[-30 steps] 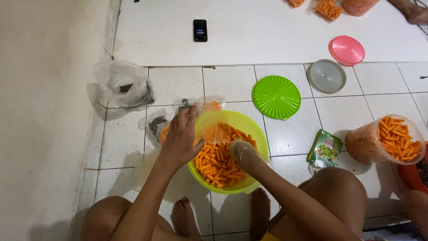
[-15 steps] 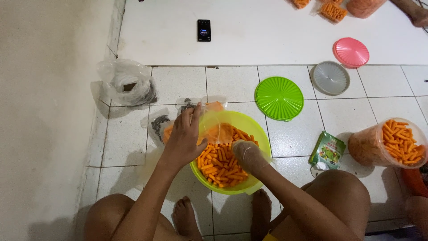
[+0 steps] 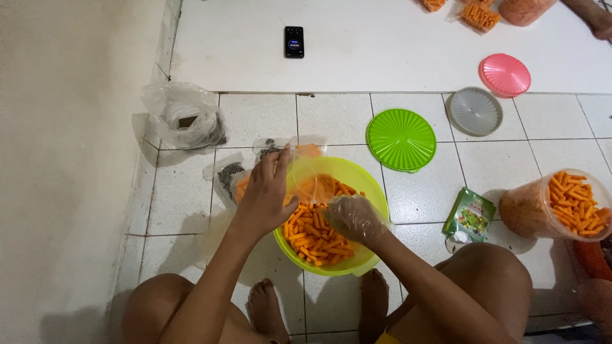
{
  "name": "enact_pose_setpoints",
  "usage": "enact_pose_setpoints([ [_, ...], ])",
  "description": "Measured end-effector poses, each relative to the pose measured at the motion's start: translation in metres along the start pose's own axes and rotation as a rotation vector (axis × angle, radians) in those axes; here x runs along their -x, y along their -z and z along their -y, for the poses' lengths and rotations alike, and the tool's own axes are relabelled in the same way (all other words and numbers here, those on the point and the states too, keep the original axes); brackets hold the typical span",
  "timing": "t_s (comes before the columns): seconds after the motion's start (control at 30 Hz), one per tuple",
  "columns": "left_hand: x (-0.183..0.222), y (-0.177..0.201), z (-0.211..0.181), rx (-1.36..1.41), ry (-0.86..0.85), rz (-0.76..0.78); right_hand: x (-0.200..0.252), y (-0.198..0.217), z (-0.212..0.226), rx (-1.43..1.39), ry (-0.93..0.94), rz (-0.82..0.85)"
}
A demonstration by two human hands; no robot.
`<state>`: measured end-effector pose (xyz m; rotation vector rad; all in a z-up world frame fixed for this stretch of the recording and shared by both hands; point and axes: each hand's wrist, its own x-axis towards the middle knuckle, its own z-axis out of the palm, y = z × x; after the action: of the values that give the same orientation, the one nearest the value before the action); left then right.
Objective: The person is packing orange snacks into small plastic bags using a scoop and their hands.
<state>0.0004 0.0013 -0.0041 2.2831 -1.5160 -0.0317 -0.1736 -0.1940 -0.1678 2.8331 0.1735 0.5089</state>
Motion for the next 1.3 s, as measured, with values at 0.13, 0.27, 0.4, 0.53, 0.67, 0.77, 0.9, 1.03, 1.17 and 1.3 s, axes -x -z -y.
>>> enact_pose_setpoints([
  [0.13,0.001,0.001,0.001,0.018,0.000,0.006,-0.046,0.084,-0.005,-0.306,-0.211,0.466],
  [0.27,0.002,0.002,0.001,0.039,0.006,0.003,-0.058,0.094,-0.003,-0.400,-0.324,0.531],
  [0.4,0.001,0.002,0.001,0.051,0.010,0.007,-0.059,0.096,0.000,-0.451,-0.324,0.470],
  [0.53,0.000,0.001,0.001,0.046,-0.003,-0.006,-0.057,0.090,0.008,-0.409,-0.289,0.400],
  [0.67,0.001,0.002,0.000,0.034,-0.003,-0.003,-0.059,0.093,0.007,-0.430,-0.265,0.425],
  [0.77,-0.001,0.005,-0.001,0.047,0.008,-0.005,-0.057,0.090,0.005,-0.443,-0.254,0.412],
  [0.9,0.000,0.002,0.000,0.008,-0.001,-0.008,-0.054,0.085,0.004,-0.473,-0.299,0.394],
  [1.03,-0.001,0.002,0.000,0.017,0.012,0.001,-0.060,0.094,0.004,-0.553,-0.340,0.392],
  [1.17,-0.001,0.003,-0.001,0.028,0.012,0.009,-0.074,0.124,0.005,-0.536,-0.364,0.452],
  [1.3,-0.001,0.003,0.000,0.014,0.017,0.001,-0.073,0.124,-0.002,-0.617,-0.435,0.533],
])
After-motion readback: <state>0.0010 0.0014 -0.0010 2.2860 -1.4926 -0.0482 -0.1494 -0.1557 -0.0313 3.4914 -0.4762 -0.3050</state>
